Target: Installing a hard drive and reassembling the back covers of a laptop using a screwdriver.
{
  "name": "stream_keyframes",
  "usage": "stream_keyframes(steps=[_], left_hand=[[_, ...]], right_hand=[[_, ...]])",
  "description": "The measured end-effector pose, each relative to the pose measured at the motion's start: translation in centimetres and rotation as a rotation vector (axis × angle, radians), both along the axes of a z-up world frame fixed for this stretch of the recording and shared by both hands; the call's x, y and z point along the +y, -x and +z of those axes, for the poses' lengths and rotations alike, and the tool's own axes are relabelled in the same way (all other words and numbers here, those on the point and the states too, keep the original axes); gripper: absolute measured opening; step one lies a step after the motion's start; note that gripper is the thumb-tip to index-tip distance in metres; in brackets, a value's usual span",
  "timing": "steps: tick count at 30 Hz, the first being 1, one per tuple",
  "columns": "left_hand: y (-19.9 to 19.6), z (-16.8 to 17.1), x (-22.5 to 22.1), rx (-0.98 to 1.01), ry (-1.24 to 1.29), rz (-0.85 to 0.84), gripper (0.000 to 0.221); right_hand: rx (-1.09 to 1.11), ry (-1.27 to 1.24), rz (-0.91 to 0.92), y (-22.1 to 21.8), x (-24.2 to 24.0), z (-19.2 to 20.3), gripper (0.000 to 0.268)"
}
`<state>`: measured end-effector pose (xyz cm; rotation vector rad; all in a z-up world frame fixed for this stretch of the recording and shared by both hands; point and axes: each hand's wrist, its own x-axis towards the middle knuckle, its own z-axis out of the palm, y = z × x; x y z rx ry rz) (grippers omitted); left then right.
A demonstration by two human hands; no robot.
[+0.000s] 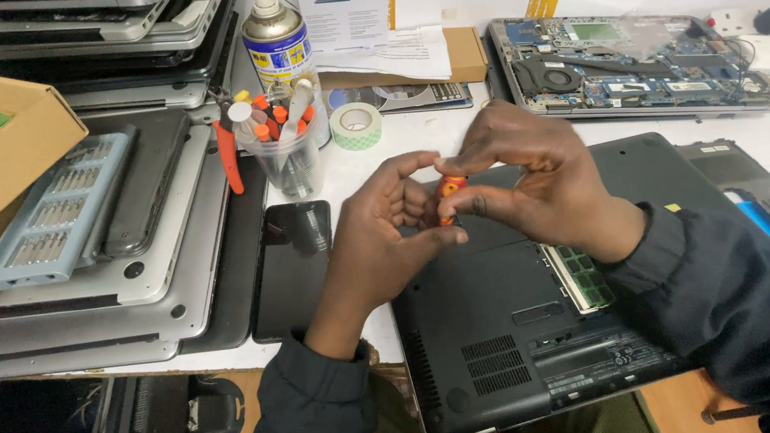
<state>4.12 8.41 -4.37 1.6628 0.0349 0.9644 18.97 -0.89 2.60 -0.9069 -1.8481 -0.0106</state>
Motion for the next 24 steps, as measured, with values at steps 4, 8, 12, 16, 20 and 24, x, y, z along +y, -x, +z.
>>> stream_keyframes(steps=[4,8,12,16,20,24], left_hand=[[0.4,-0.3,0.1,0.033,0.059,-0.016,0.06],[0.1,-0.2,0.3,0.002,0.007,-0.04,0.073],[0.1,-0.4,0.4,0.001,0.04,0.003,0.065],[0.3,-0.1,0.1,0.004,-0.005,-0.066,0.067],[0.1,-0.2,0.3,0.006,-0.031,-0.017,0.073],[0.5,0.0,0.1,0.008,0.055,-0.033,0.062]], right_hand=[[0.022,0.061,0.038,0.7,-0.3,0.5,0.011],[0.028,0.033,0.006,-0.2,-0.1,-0.1,0.012],[0.036,0.046,0.059,0.3,-0.1,0.1,0.01],[0.066,0.06,0.035,0.1,-0.1,0.2,0.01],[0.004,0.02,-0.006,-0.2,-0.2,-0.1,0.017],[0.084,0.095,0.096,0.8,-0.3,0.7,0.009]])
